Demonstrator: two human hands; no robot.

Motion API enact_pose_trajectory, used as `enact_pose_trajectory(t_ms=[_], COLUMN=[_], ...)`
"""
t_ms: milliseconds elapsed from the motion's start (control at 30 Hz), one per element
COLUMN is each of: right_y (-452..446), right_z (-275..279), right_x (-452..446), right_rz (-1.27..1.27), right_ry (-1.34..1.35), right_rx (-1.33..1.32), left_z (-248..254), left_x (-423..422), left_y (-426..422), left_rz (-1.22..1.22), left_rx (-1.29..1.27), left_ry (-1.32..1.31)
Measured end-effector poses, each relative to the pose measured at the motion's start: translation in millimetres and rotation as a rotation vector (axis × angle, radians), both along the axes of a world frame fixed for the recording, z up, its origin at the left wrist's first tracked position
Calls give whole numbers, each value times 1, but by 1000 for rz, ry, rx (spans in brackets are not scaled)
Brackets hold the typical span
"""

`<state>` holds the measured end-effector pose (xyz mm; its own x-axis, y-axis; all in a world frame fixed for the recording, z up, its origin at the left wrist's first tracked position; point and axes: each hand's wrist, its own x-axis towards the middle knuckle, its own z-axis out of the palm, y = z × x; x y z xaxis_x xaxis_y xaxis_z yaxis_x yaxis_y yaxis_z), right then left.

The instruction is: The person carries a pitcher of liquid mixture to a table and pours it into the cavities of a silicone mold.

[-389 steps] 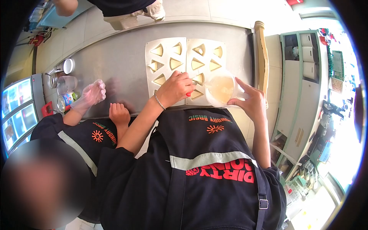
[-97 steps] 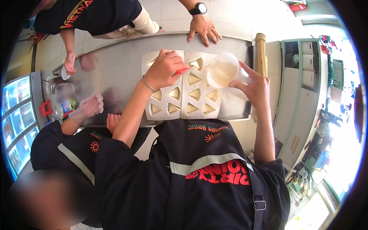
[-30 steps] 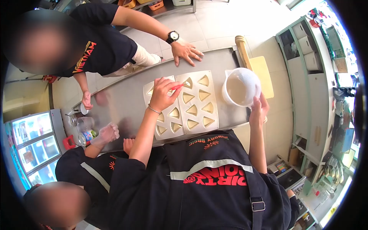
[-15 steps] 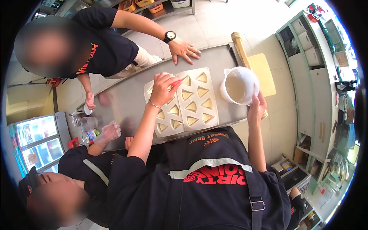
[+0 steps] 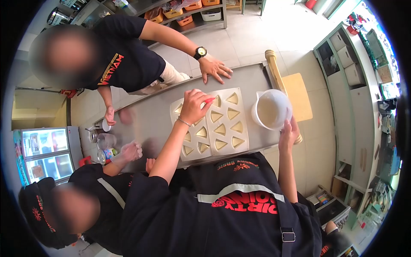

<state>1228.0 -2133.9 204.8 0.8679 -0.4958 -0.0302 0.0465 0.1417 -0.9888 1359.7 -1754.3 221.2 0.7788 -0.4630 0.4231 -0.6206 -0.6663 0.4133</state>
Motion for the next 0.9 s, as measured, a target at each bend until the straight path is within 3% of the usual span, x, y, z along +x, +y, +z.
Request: enact_pose_trajectory(t_ms=[900], right_y=[2], right_z=[1], right_x=[-3], right_rz=[6], right_ry=[47], right_rx=[12], left_z=[-19], left_x=[-22], left_y=[8], left_rz=[118], left_rx=[-53], left_ry=[-32])
